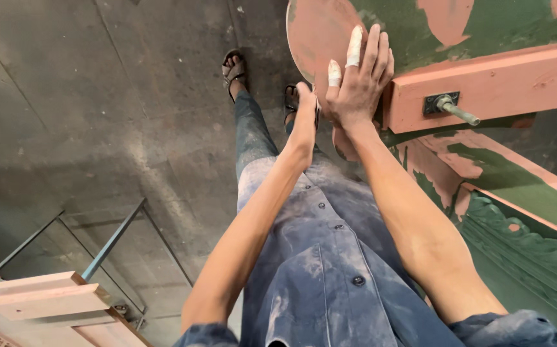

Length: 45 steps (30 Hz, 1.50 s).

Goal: The person sands a large green and pink wooden panel using a sanding block. They move the block along the edges and flat surfaces, applying consistent pressure to smooth the wood.

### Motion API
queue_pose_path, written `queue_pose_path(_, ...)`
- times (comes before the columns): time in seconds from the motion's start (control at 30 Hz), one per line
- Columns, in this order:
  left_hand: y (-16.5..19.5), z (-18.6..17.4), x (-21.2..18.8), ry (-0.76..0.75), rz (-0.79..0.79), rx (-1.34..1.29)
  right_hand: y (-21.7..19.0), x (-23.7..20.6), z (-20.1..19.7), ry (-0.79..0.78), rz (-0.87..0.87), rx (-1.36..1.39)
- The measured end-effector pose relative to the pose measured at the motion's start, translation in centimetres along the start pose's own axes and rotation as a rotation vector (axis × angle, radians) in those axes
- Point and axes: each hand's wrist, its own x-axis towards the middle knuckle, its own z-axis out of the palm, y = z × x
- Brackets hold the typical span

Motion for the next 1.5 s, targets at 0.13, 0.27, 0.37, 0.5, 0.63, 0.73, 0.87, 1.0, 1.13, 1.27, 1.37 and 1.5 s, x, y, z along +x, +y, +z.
queue_pose_path(0.13,0.1,0.4,-0.3,-0.06,0.121,-0.099,-0.1,-0.1,-0.2,-0.001,0.005,0.004)
queue_pose_path(0.27,0.5,0.5,-0.1,0.073,-0.021,-0.071,0.0,-0.1,0.0,0.024,-0.001,0.016)
queue_pose_path(0.37,0.4,0.3,0.1,-0.027,0.061,-0.1,0.1,-0.1,0.3,0.041,-0.003,0.003)
queue_pose_path(0.5,-0.2,0.1,0.1,0.095,0.019,-0.049,0.1,-0.1,0.3,0.049,-0.026,-0.011)
queue_pose_path(0.63,-0.8,0.0,-0.3,-0.048,0.114,-0.043,-0.1,-0.2,0.0,0.001,0.02,0.01)
queue_pose_path(0.73,-0.5,-0.3,0.0,0.043,0.025,-0.026,-0.2,-0.2,-0.1,0.001,0.013,0.011)
queue_pose_path(0.87,0.2,-0.8,0.6,0.024,0.022,-0.019,-0.1,-0.2,0.2,0.031,0.007,-0.003)
queue_pose_path(1.0,0.0,-0.9,0.3,-0.091,0.03,-0.062,-0.1,-0.3,0.3,0.045,0.006,0.019)
queue_pose_path(1.13,-0.5,-0.7,-0.2,0.018,0.039,-0.127,-0.1,-0.3,0.2,-0.009,0.031,0.028)
queue_pose_path(1.27,-0.1,-0.3,-0.1,-0.047,0.055,-0.057,-0.2,-0.2,0.1,0.018,0.021,-0.002)
queue_pose_path(1.37,0.4,0.0,0.0,-0.004,-0.018,-0.191,-0.2,-0.2,0.2,-0.001,0.024,-0.007)
queue_pose_path(1.5,0.9,-0.1,0.0,0.007,-0.039,-0.237,-0.2,-0.3,0.3,0.048,0.002,-0.009)
